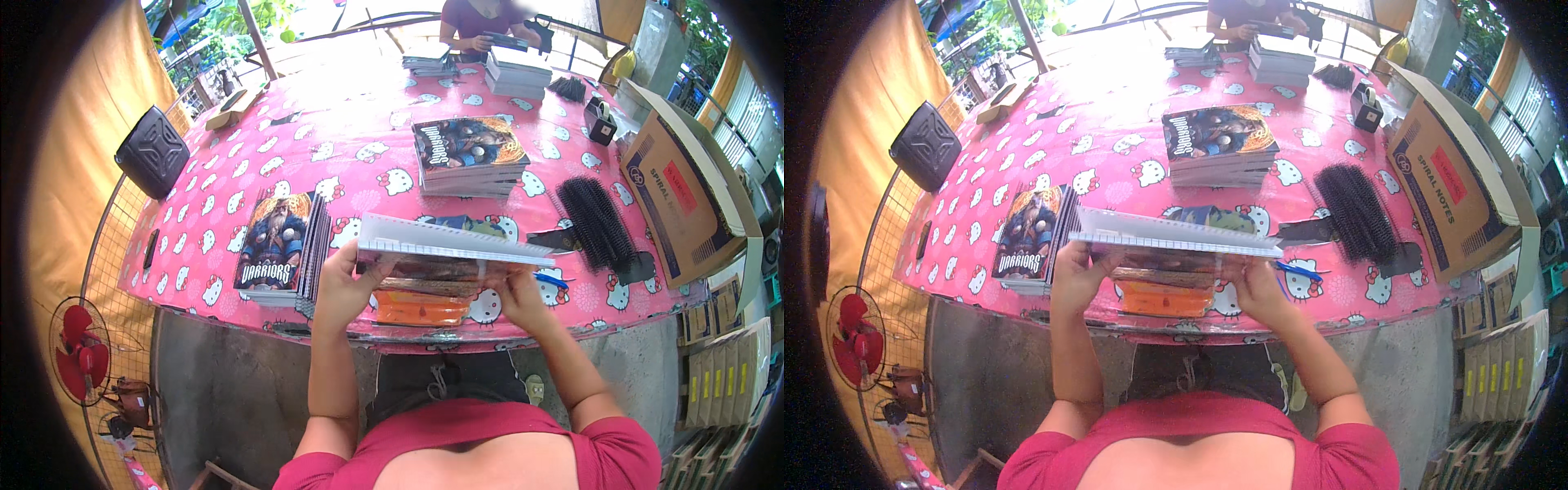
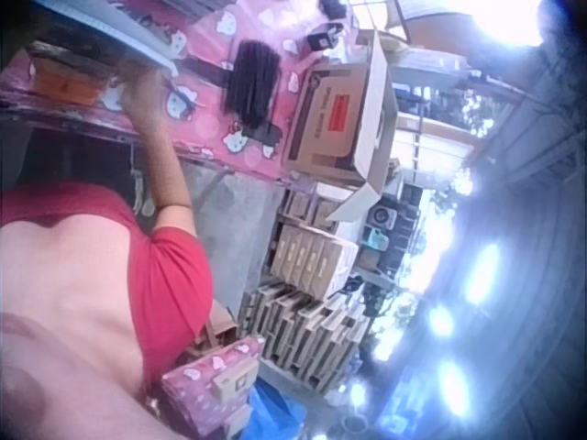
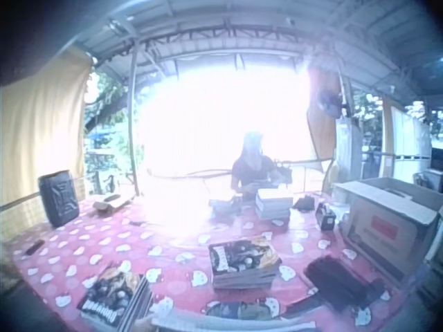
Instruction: The person prepares notebooks by inserting cardboard backings into the spiral bindings, cutting off excess wire with pliers, and stacking the finished items.
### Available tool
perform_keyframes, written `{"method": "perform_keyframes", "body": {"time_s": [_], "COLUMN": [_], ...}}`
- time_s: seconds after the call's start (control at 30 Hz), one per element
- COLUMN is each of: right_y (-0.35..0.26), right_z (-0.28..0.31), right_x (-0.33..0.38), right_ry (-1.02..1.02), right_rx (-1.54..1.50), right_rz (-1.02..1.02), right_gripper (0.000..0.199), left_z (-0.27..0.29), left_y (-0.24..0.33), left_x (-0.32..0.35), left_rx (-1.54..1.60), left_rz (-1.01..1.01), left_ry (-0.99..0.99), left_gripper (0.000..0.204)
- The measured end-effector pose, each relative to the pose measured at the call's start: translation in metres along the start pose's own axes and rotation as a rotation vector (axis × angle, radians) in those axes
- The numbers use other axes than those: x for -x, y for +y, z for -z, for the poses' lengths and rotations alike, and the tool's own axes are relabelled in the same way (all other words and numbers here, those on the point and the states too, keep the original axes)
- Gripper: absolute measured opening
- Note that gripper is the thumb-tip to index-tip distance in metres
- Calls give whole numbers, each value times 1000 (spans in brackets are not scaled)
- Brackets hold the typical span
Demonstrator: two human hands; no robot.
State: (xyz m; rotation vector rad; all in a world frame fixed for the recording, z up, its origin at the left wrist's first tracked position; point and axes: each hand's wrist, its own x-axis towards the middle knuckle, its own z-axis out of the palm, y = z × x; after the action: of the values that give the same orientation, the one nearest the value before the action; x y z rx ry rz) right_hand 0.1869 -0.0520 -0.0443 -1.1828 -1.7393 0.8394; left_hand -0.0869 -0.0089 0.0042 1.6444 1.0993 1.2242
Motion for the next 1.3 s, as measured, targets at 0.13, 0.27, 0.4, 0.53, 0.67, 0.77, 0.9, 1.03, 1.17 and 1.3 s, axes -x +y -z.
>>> {"method": "perform_keyframes", "body": {"time_s": [0.13, 0.27, 0.4, 0.53, 0.67, 0.77, 0.9, 1.03, 1.17, 1.3], "right_y": [59, 25, 90, 155, 135, 21, -34, -34, -50, -52], "right_z": [-39, -9, 85, 140, 123, 76, 53, 47, 49, 54], "right_x": [31, 7, -50, -83, -84, -50, -2, 3, 3, -4], "right_ry": [109, -234, 65, 418, 361, 204, 141, 273, 84, -17], "right_rx": [288, 92, 391, 933, 634, 339, 235, 318, 133, 135], "right_rz": [-154, 92, 130, -285, -70, 259, 266, 274, 176, 5], "right_gripper": [41, 51, 19, 36, 25, 26, 27, 23, 19, 14], "left_z": [-41, -77, -91, -96, -99, -95, -100, -100, -100, -102], "left_y": [18, 42, 23, 22, 19, 13, 17, 18, 17, 16], "left_x": [8, 27, 8, 3, 2, 6, 5, 5, 7, 10], "left_rx": [-196, -915, -908, -591, -457, -414, -438, -421, -408, -451], "left_rz": [-438, -450, -517, -505, -547, -543, -525, -531, -552, -610], "left_ry": [494, -55, -187, -72, 28, 80, 79, 64, 73, 122], "left_gripper": [50, 54, 53, 34, 15, 12, 11, 12, 12, 13]}}
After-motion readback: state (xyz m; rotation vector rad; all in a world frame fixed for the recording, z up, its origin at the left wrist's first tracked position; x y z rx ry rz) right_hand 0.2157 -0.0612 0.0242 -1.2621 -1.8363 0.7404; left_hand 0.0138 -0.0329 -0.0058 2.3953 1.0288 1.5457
